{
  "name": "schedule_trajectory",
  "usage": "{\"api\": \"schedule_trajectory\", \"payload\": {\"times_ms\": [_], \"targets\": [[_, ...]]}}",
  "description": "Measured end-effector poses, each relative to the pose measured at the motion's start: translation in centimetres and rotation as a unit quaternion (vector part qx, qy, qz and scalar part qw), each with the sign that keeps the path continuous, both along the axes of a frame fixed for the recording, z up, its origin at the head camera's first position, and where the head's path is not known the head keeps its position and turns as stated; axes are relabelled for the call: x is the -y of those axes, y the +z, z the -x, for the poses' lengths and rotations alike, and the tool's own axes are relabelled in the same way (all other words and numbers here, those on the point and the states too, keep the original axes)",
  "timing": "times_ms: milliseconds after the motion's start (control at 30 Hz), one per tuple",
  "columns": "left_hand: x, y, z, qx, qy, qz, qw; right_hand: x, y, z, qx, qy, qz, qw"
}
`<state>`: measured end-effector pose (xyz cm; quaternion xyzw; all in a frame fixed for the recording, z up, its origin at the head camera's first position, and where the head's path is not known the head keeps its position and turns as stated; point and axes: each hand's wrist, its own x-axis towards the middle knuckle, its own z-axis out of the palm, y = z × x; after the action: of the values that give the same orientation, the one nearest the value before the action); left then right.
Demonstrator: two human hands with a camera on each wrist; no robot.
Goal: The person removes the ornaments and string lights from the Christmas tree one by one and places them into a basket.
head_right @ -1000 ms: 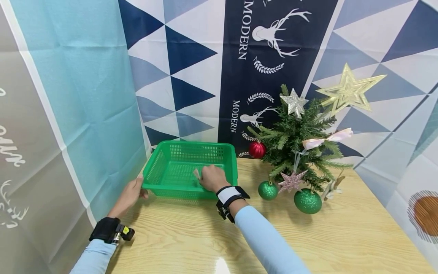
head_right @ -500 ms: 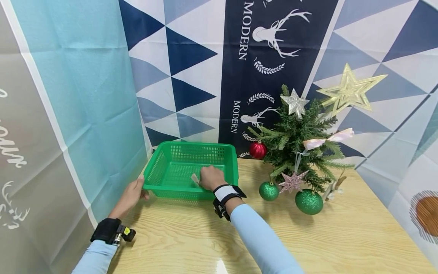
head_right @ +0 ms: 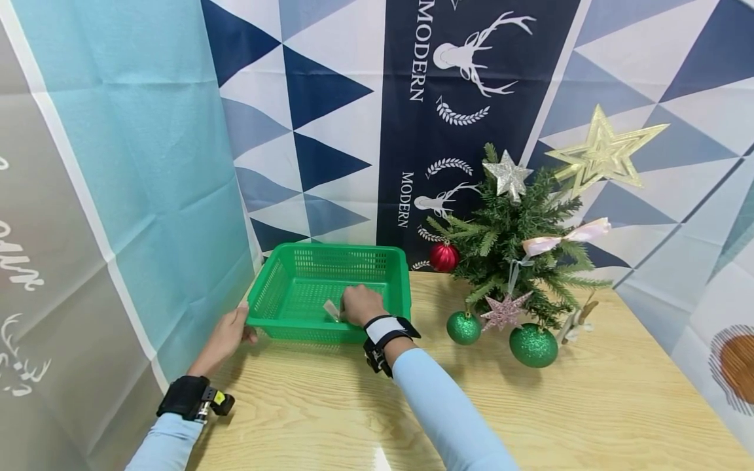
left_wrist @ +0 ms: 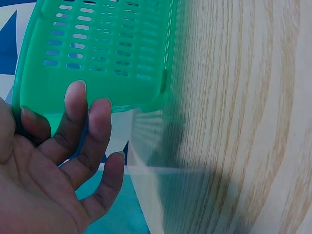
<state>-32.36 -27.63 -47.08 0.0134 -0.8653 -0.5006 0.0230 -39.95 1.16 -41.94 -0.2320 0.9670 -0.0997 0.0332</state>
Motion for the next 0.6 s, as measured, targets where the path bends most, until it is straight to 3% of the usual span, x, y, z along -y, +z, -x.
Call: {"api": "schedule_trajectory", "payload": {"times_ms": [433,533,600], "targets": [[-1.0,-0.1,0.6,-0.006,-0.009,-0.007,0.9999,-1.5,-0.5,0.6,0.000,-0.005,0.003,1.0000],[-0.6,0.0,0.4,0.001,-0.010,-0.012,0.9999,-1.6,0.4,0.1,-0.024,0.011,0.002,0.9996],[-0.2,0.2,0.1,0.003,-0.008,-0.012,0.9999,-1.7,2.0,-0.5,-0.039,0.036,0.011,0.9985]]}}
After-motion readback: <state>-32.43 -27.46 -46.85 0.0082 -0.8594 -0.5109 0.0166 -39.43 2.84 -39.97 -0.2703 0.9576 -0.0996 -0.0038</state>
